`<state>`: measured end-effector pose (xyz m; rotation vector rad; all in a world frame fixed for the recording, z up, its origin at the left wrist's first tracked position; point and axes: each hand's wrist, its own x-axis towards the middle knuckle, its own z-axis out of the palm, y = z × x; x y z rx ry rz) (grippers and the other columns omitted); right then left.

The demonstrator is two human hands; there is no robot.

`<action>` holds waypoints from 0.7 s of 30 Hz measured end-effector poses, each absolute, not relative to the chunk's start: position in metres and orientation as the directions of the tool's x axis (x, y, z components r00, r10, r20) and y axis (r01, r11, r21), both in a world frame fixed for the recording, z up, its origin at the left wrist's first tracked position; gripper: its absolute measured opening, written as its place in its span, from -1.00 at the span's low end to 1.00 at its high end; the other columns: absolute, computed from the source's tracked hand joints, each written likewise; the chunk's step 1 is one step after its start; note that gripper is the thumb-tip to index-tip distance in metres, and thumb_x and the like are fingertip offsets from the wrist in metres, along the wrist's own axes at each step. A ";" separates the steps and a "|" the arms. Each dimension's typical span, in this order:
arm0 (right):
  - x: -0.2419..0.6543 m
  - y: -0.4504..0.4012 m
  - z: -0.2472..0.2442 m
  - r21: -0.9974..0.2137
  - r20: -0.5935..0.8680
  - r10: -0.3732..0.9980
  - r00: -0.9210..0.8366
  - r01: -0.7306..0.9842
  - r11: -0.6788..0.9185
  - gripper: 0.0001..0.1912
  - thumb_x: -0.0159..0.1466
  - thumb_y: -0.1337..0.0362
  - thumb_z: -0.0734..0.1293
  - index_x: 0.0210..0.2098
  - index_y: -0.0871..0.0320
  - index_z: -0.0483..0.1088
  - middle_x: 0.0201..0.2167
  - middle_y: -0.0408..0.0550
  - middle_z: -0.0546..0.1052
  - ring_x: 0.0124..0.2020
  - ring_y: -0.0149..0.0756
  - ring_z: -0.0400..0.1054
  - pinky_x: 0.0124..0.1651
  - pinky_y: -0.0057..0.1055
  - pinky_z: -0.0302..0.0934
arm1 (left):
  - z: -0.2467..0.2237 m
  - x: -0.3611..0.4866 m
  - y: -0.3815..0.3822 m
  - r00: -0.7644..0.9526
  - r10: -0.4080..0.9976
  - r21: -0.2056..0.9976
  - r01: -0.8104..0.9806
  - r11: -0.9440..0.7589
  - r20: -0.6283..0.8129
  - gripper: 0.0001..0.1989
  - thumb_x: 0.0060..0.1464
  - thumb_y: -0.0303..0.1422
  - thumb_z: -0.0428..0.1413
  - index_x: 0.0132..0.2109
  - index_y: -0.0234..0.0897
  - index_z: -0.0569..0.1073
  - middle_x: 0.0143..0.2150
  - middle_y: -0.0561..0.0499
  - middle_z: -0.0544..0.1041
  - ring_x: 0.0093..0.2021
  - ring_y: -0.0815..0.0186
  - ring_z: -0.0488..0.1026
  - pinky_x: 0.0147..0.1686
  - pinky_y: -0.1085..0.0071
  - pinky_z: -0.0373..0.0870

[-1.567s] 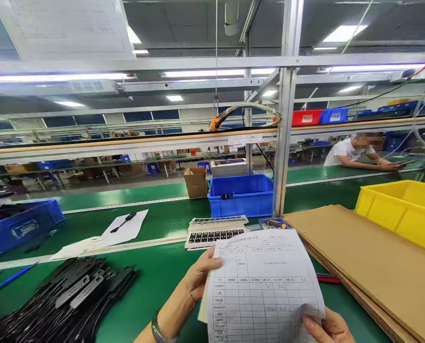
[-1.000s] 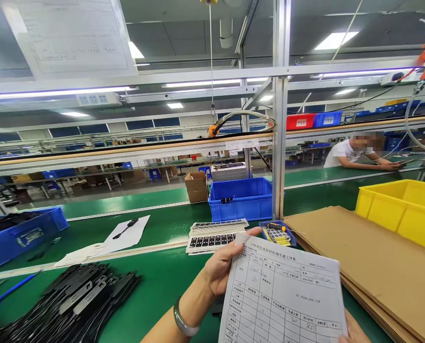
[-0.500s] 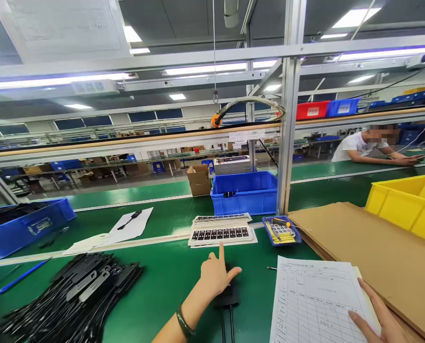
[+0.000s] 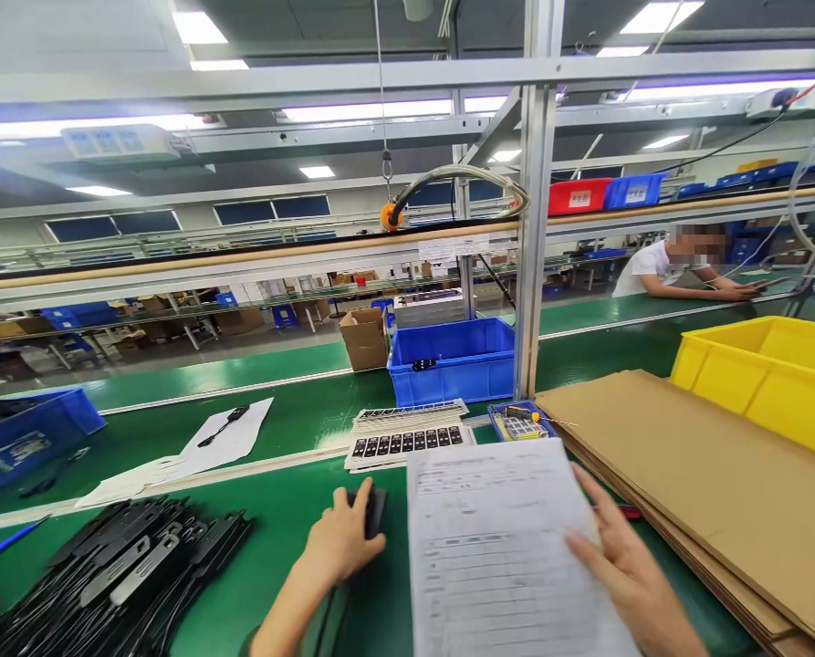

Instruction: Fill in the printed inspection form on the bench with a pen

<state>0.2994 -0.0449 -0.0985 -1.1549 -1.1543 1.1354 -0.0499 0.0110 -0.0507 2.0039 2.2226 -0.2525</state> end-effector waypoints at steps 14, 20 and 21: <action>0.217 0.075 -0.101 -0.483 0.169 0.983 -0.066 0.864 0.141 -0.56 0.39 0.36 0.15 0.25 0.20 0.20 0.04 0.19 0.48 0.01 -0.09 0.41 0.02 -0.15 0.31 | -0.076 -0.152 0.003 -0.325 0.926 -0.172 0.940 0.295 -0.190 -0.28 0.12 -0.26 0.01 0.37 -0.45 0.07 0.08 -0.41 0.36 -0.03 -0.10 0.49 -0.05 0.11 0.32; 0.261 0.127 -0.074 -0.213 0.061 0.987 0.148 0.968 -0.132 -0.81 0.35 0.25 0.33 -0.16 0.27 0.44 -0.18 0.00 0.53 -0.16 -0.22 0.45 -0.05 -0.14 0.35 | -0.065 -0.132 -0.010 -0.299 0.948 -0.184 0.943 0.277 -0.107 -0.26 0.18 -0.24 0.06 0.39 -0.48 0.01 0.12 -0.43 0.34 0.06 -0.16 0.38 -0.10 0.11 0.37; 0.264 0.132 -0.075 -0.193 0.048 0.987 0.155 0.971 -0.143 -0.82 0.33 0.24 0.35 -0.20 0.27 0.44 -0.22 -0.02 0.53 -0.19 -0.24 0.45 -0.07 -0.17 0.36 | -0.060 -0.124 -0.016 -0.247 0.965 -0.159 0.960 0.231 -0.090 -0.28 0.16 -0.29 0.09 0.37 -0.47 0.08 0.15 -0.43 0.33 0.09 -0.17 0.35 -0.07 0.08 0.37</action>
